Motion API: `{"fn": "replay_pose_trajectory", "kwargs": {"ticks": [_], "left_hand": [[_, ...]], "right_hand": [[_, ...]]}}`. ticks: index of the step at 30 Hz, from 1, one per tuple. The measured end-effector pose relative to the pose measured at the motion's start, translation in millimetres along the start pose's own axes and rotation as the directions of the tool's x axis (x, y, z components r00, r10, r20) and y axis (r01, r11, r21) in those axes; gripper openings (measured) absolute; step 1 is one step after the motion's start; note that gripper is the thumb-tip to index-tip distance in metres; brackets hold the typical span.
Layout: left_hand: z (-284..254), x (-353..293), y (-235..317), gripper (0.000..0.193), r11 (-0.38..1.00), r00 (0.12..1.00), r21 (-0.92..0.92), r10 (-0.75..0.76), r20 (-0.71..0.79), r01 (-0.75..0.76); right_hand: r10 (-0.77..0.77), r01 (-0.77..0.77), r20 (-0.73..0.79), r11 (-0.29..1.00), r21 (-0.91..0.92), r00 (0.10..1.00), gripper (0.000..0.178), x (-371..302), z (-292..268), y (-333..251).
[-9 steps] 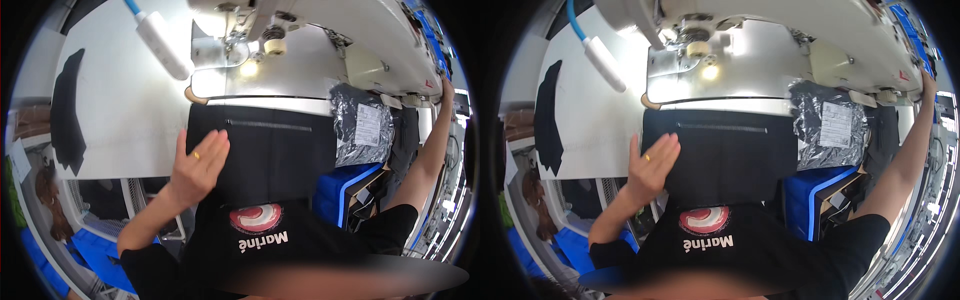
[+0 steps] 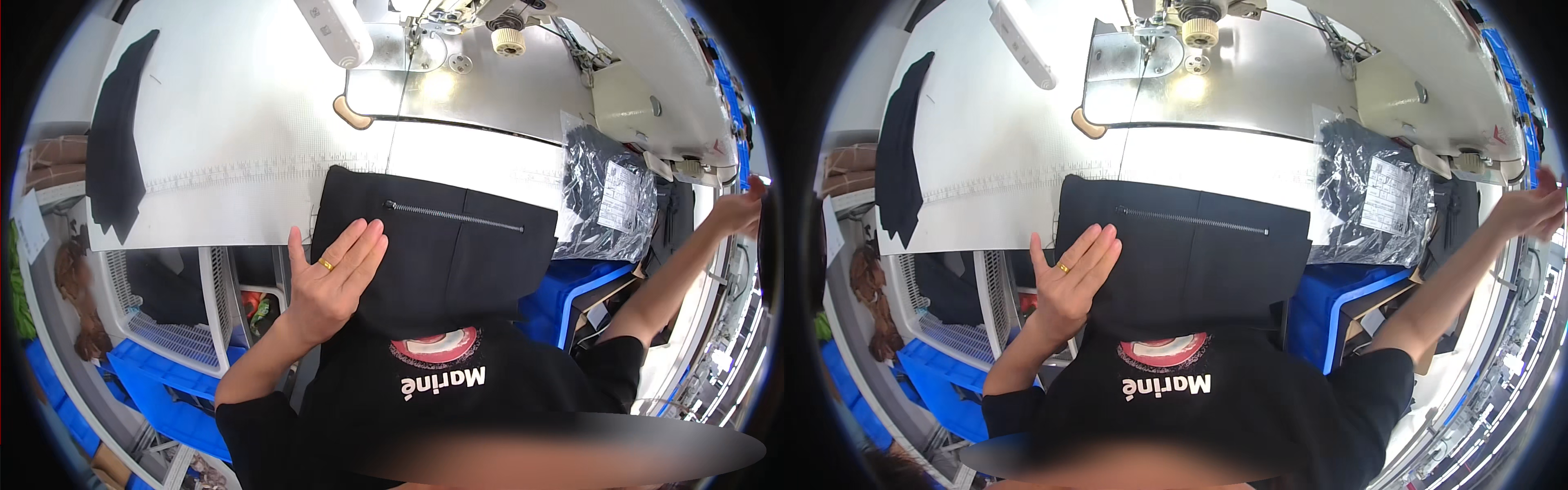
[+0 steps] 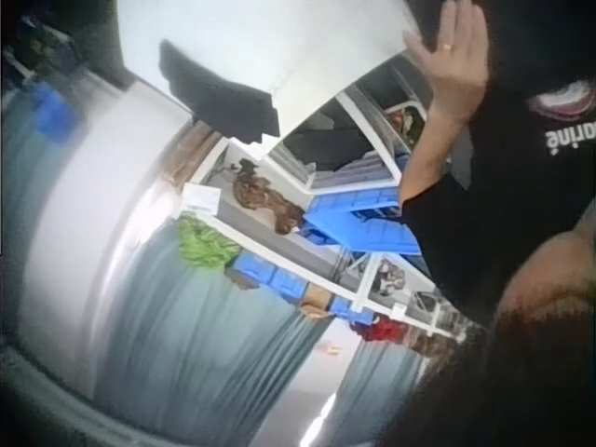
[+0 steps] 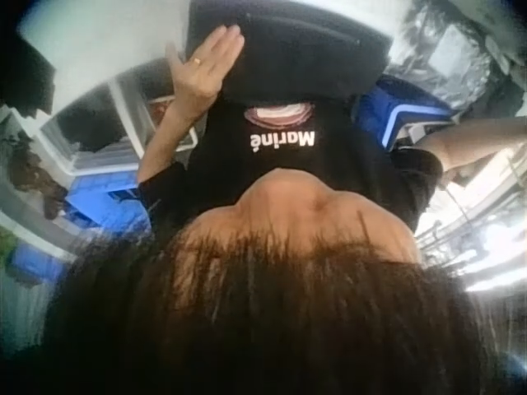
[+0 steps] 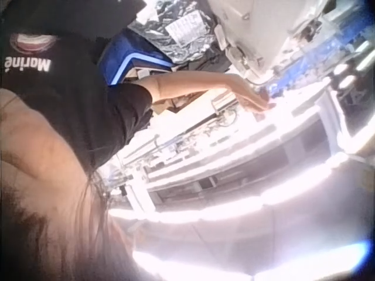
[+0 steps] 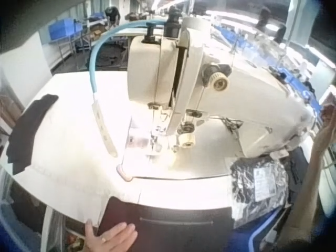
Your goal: Sewing a zipper into a leather component using an industrial sewing machine.
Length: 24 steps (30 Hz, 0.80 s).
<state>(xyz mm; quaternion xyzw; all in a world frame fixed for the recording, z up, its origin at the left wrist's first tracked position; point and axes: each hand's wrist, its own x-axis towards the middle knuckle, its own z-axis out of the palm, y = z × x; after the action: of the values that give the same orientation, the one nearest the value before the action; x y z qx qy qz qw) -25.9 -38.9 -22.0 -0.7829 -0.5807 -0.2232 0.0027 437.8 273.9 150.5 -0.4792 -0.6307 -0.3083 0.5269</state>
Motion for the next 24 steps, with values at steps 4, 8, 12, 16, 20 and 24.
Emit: {"fn": "replay_pose_trajectory", "kwargs": {"ticks": [4, 8, 12, 16, 20, 24], "left_hand": [[6, -5, 1, 0.034, 0.998, 0.999, -0.043, -0.041, 0.021, 0.042], [-4, -1, -3, 0.045, 0.996, 0.993, -0.082, -0.016, 0.121, 0.026], [-46, 13, -19, 0.061, 0.93, 0.89, -0.352, 0.067, 0.451, 0.108], [-71, 34, -50, 0.05, 0.716, 0.883, -0.622, 0.017, 0.469, 0.317], [-41, 62, -60, 0.033, 0.772, 0.953, -0.561, -0.213, 0.216, 0.3], [-23, 87, -63, 0.026, 0.831, 0.968, -0.499, -0.192, 0.159, 0.247]], "right_hand": [[-0.248, 0.135, 0.646, 0.966, 0.221, 0.722, 0.027, -98, 25, -108], [-0.248, 0.252, 0.746, 0.961, 0.111, 0.618, 0.04, -158, 130, -124], [-0.183, 0.317, 0.743, 0.948, -0.041, 0.644, 0.04, -154, 174, -114], [-0.127, 0.399, 0.882, 0.914, -0.074, 0.454, 0.037, -132, 176, -115], [-0.022, 0.328, 0.87, 0.931, -0.162, 0.492, 0.03, -139, 201, -119], [-0.253, 0.394, 0.716, 0.918, -0.033, 0.65, 0.023, -153, 203, -127]]}}
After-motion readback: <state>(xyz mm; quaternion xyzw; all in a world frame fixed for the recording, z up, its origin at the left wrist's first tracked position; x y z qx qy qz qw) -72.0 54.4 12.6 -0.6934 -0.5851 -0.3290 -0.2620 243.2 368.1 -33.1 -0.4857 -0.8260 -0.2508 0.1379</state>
